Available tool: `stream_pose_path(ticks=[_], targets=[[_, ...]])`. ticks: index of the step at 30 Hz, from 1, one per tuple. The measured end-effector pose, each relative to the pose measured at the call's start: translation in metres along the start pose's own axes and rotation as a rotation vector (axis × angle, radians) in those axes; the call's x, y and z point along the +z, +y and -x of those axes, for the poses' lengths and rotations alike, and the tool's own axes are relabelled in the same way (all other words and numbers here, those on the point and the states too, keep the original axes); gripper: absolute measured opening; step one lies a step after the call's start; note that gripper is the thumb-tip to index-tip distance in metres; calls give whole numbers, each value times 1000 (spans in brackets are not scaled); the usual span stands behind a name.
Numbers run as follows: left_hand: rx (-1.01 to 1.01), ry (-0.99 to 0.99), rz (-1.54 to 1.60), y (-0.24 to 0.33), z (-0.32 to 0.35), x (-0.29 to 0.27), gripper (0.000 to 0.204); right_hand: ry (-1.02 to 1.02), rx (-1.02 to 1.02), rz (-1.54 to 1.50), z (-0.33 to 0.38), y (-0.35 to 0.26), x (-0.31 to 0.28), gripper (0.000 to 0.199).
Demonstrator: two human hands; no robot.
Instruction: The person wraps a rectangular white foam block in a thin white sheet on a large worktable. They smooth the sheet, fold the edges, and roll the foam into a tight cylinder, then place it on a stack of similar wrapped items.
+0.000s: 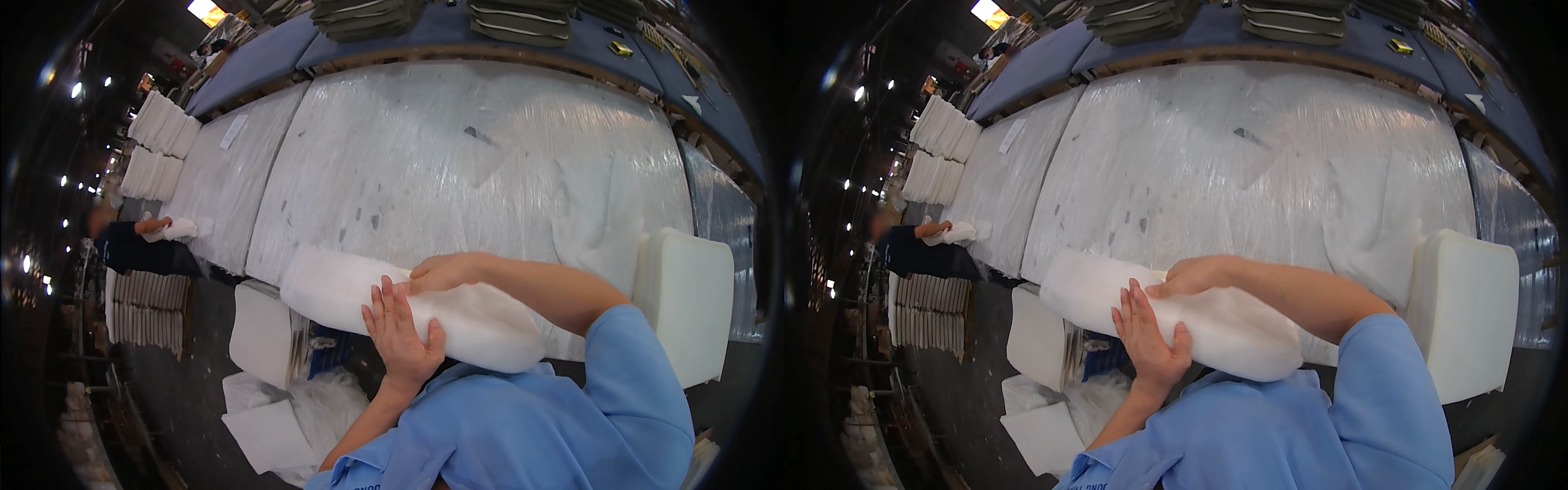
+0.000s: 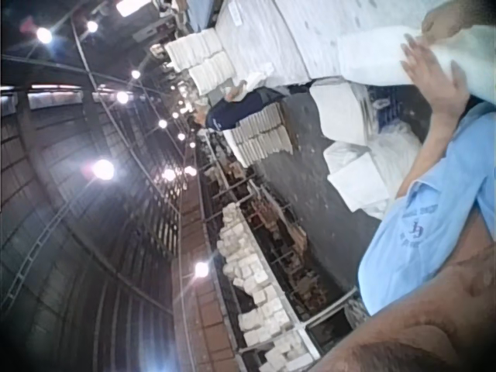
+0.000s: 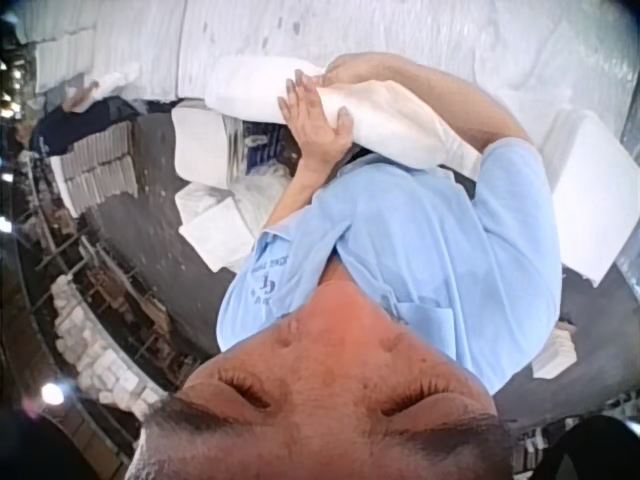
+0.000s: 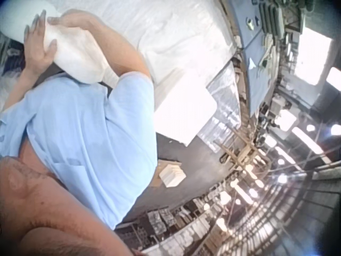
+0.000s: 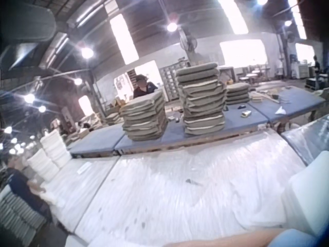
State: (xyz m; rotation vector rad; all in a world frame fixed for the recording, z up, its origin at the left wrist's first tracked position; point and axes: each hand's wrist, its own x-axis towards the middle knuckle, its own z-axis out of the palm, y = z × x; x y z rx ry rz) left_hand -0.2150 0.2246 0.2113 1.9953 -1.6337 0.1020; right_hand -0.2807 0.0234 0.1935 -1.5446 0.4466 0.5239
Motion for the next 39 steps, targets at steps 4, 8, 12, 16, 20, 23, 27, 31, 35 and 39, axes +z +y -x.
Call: stream_pose_path(ticks=[4,8,12,16,20,23,27,31,35,39], targets=[[12,44,62,-5,-2,-3,93,246,-49,12,-12,-19,30,61],[19,44,282,-14,-4,-14,84,405,-274,111,-18,-5,36,51],[58,-102,25,-44,-8,-38,57,484,-374,170,-26,4,42,40],[97,45,-34,-57,-8,-20,38,474,-325,166,-47,20,47,35],[81,102,-20,-61,-5,-11,36,455,-317,116,-58,26,49,34],[84,116,-7,-63,-7,-11,34,444,-287,91,-62,25,49,38],[105,127,14,-65,-8,-10,30,459,-289,149,-66,24,46,45],[135,149,35,-64,-11,-8,27,460,-320,92,-76,37,46,47],[145,147,25,-65,-11,-8,26,445,-274,129,-76,31,44,49],[155,144,28,-64,-12,-7,25,440,-232,114,-78,29,43,51]])
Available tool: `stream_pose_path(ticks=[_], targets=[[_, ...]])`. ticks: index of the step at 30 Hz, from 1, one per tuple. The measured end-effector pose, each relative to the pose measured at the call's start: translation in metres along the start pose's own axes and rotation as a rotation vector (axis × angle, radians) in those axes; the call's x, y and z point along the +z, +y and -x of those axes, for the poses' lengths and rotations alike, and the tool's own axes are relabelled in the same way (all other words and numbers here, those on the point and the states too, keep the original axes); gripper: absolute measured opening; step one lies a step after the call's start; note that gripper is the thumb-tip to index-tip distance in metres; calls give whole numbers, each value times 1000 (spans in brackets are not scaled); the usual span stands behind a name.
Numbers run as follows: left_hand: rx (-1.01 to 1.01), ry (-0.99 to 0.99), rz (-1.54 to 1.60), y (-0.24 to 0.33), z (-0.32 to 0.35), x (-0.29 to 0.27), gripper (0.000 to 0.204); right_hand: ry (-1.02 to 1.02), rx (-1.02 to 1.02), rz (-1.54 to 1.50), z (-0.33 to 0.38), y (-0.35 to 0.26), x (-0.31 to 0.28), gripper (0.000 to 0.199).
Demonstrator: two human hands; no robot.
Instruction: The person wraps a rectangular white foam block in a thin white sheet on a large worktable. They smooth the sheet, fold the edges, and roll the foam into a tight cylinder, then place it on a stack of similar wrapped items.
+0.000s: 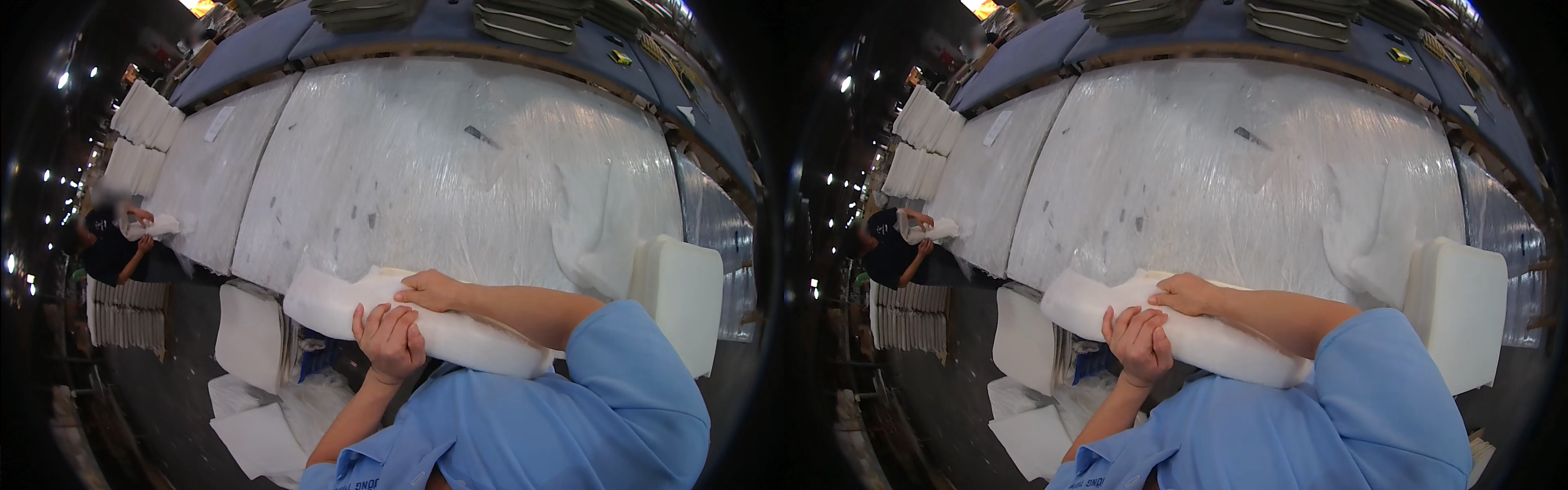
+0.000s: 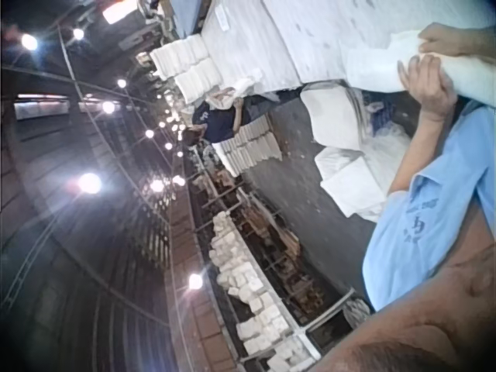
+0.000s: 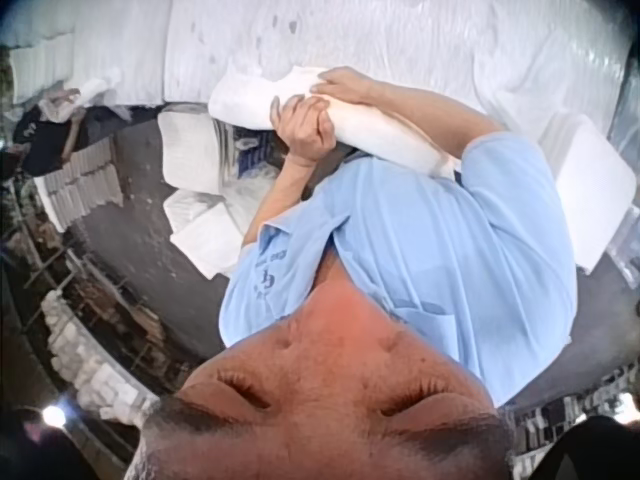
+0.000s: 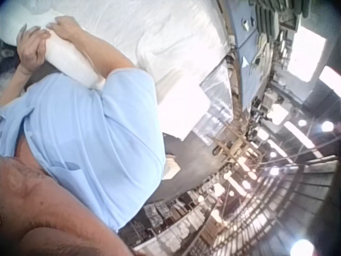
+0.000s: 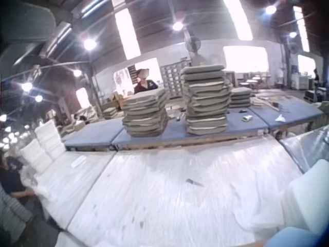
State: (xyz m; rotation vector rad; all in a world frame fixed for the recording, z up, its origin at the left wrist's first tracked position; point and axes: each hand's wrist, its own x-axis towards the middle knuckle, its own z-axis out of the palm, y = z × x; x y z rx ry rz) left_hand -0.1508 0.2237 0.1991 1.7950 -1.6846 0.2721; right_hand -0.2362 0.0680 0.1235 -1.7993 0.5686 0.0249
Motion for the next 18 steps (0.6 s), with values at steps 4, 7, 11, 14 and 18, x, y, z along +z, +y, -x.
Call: stream_pose_path(ticks=[4,7,11,14,18], targets=[[6,6,-4,0,2,2,26,11,24,62,-6,4,2,52],[14,16,0,3,3,4,27,19,44,121,-10,11,2,52],[4,46,-8,1,7,2,28,-8,29,186,-10,6,3,52],[5,67,19,4,0,3,28,-224,60,101,-12,10,-25,62],[15,93,49,3,-6,5,27,-372,378,-255,-38,-16,-79,78]])
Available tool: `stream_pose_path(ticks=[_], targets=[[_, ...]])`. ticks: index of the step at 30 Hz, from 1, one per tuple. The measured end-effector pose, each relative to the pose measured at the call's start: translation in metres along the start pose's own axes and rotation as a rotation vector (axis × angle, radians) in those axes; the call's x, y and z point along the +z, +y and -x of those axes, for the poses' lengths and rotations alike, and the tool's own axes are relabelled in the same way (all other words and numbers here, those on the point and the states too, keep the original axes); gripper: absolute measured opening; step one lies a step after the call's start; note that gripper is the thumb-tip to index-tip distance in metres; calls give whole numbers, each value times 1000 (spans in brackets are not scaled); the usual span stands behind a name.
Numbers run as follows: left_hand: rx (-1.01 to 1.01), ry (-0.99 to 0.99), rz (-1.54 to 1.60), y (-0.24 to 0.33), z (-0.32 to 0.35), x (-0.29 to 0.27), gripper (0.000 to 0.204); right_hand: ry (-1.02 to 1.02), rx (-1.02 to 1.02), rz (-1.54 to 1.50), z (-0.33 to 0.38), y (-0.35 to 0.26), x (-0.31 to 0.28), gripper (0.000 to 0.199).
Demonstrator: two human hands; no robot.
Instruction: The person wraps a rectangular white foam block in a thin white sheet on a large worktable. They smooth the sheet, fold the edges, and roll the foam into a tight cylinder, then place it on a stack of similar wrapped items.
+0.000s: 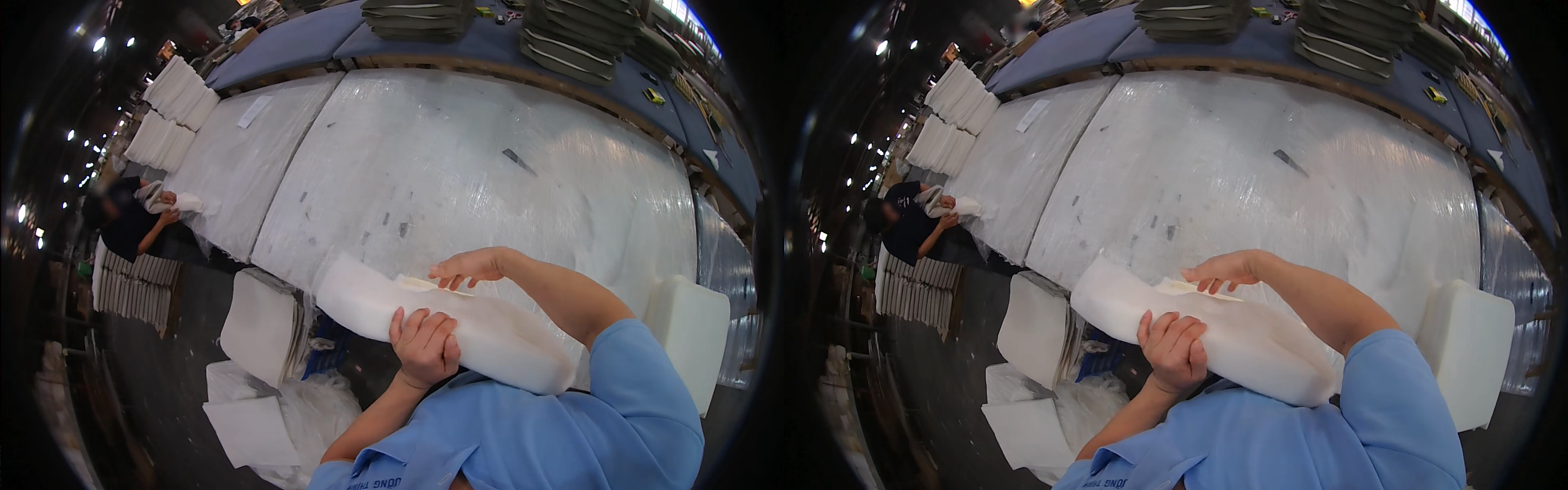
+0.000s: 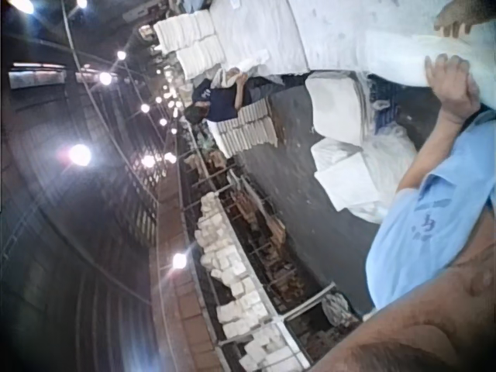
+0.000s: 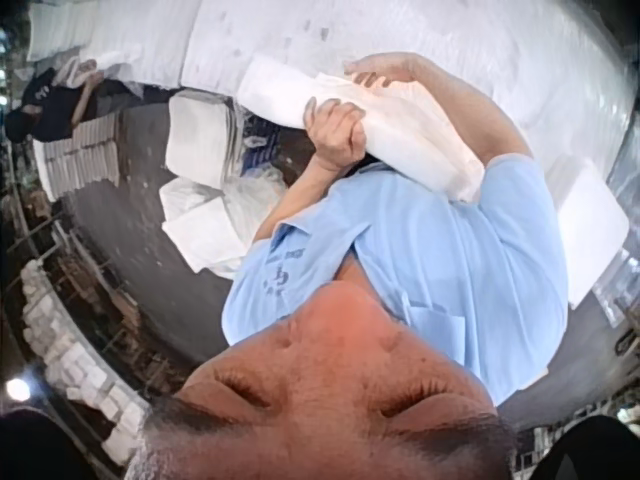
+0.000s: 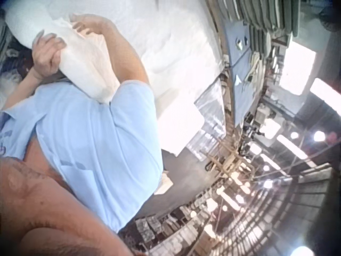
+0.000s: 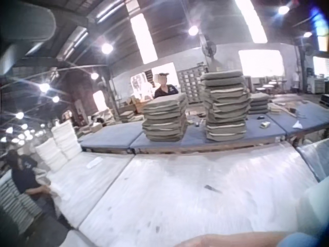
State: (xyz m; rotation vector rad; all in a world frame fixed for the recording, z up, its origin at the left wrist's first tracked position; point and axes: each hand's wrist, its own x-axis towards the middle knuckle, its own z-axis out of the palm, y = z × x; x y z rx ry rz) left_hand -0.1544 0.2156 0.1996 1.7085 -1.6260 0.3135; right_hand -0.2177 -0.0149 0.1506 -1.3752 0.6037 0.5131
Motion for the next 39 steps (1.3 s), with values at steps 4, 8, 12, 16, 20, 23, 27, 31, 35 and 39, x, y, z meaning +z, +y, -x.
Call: stream_pose_path(ticks=[4,8,12,16,20,23,27,31,35,39], targets=[[-8,-21,9,-4,-1,2,26,-30,18,78,-23,-40,44,74],[-2,-109,44,-9,-3,-10,25,169,-118,136,-21,-59,78,57],[-21,-209,-26,-34,-8,-45,30,148,-189,90,-19,-53,76,46],[-1,-193,-68,-77,-1,-54,33,328,-419,167,-34,-27,102,41],[-11,-166,-22,-85,11,-50,32,342,-286,283,-37,-38,110,44],[-18,-169,9,-86,14,-48,31,349,-255,324,-46,-31,110,45],[-1,-166,20,-90,17,-49,29,399,-318,364,-61,-22,112,46],[8,-168,79,-87,13,-49,28,482,-251,532,-79,12,97,47],[-16,-133,67,-84,18,-52,27,378,-122,462,-84,19,91,56],[-14,-111,78,-82,14,-49,26,167,-98,243,-81,-5,58,67]])
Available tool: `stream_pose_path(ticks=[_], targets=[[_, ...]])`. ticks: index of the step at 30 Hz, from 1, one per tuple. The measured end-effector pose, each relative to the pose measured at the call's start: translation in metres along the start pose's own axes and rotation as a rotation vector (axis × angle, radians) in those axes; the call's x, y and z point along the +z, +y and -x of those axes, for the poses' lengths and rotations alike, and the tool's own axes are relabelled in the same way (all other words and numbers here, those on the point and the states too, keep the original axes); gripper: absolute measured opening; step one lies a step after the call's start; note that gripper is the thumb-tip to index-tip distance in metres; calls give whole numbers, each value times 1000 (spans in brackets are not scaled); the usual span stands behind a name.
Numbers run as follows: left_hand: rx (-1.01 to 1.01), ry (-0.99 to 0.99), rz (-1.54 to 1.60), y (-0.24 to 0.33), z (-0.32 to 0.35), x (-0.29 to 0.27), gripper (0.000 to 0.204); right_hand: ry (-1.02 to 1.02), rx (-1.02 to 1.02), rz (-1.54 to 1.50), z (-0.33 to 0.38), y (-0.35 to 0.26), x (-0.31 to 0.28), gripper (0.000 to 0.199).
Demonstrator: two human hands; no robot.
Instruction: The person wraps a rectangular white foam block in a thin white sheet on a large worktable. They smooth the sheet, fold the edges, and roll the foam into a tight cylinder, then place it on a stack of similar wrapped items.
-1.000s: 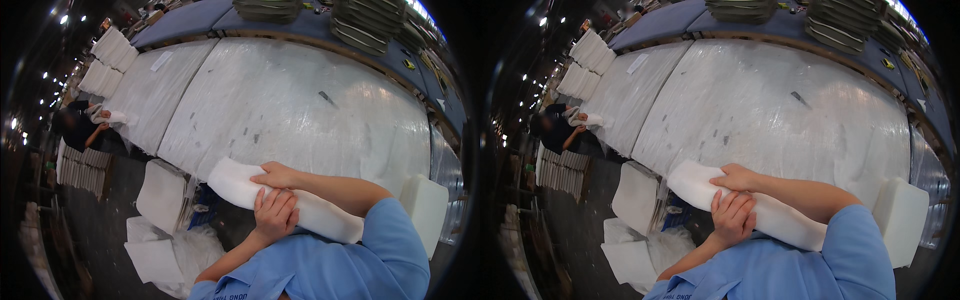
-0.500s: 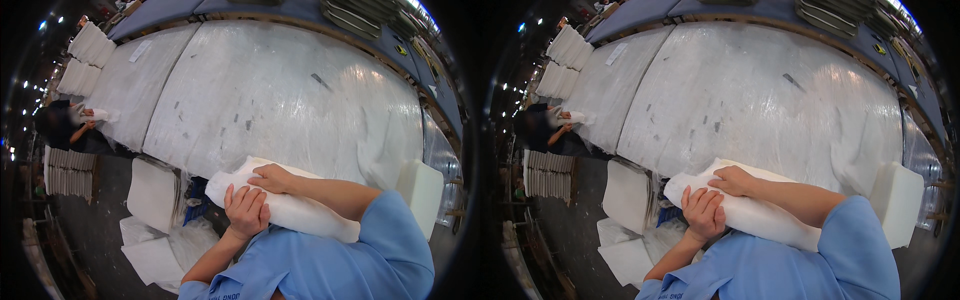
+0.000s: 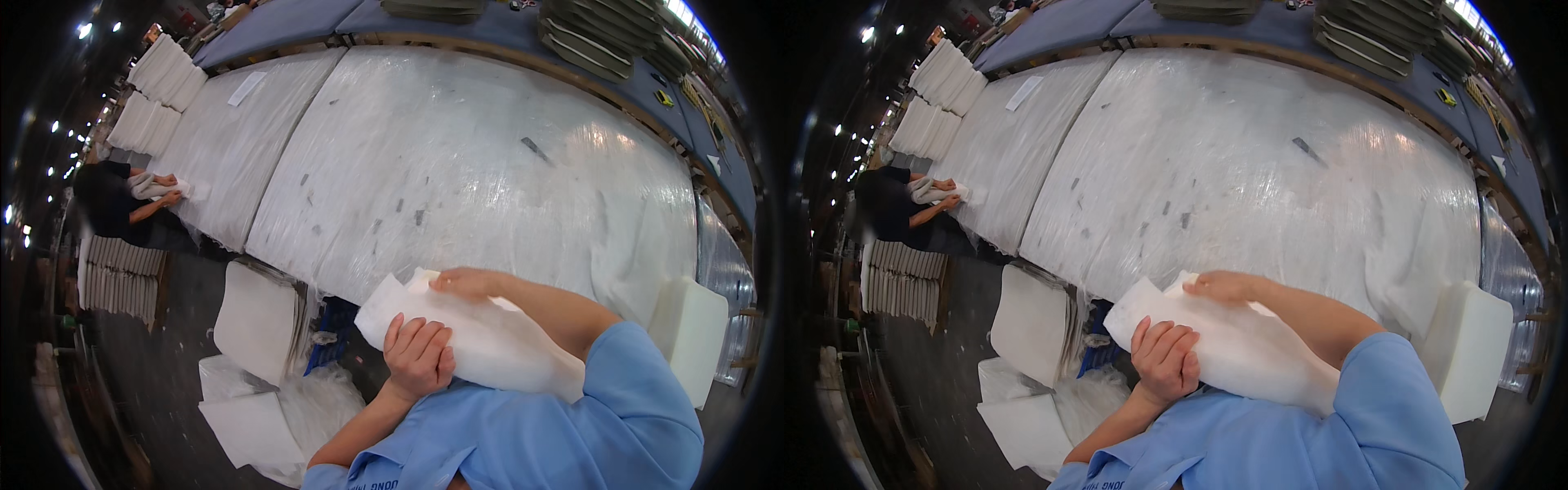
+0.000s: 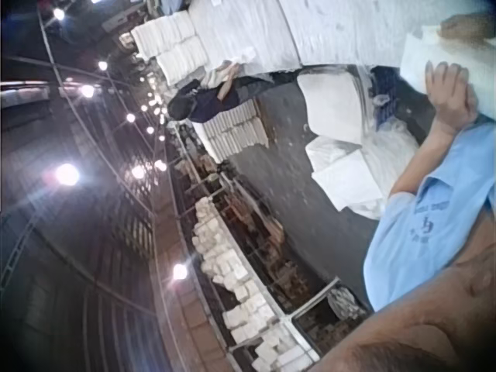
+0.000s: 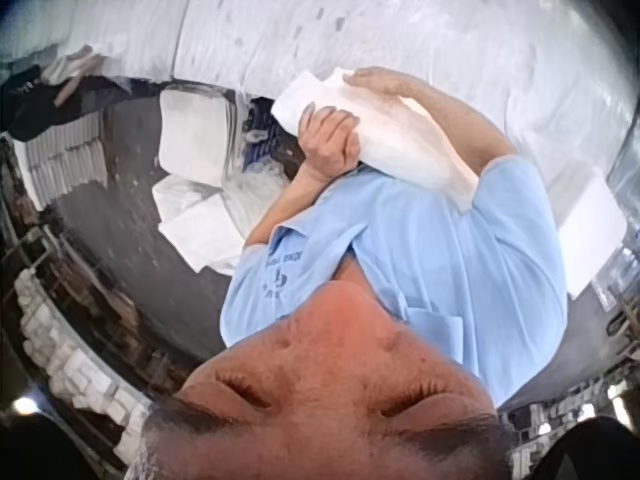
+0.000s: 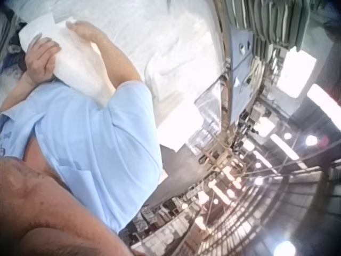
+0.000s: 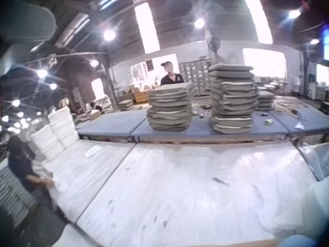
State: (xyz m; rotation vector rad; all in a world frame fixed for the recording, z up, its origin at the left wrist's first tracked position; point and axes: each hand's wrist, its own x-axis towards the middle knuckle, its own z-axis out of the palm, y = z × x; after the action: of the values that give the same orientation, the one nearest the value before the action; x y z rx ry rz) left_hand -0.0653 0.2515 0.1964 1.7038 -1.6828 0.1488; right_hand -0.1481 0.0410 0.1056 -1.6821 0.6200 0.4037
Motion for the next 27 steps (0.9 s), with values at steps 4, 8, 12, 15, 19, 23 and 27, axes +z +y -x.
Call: stream_pose_path(ticks=[4,8,12,15,19,23,27], targets=[[8,-10,4,-1,-2,0,26,-136,-3,-25,-11,-46,-9,78],[19,-35,15,-3,-7,0,26,-41,-154,37,-17,-74,23,71],[-15,-87,-56,-9,-18,-19,31,3,-124,-91,2,-89,27,47],[-39,-131,-49,-24,-19,-24,35,167,-231,20,4,-70,32,39],[-41,-157,49,-38,-12,-13,37,198,-200,191,-9,-51,38,36],[0,-134,74,-38,-17,-10,34,269,-135,325,-32,-22,38,34],[2,-145,75,-37,-18,-12,34,226,9,410,-43,3,36,36]])
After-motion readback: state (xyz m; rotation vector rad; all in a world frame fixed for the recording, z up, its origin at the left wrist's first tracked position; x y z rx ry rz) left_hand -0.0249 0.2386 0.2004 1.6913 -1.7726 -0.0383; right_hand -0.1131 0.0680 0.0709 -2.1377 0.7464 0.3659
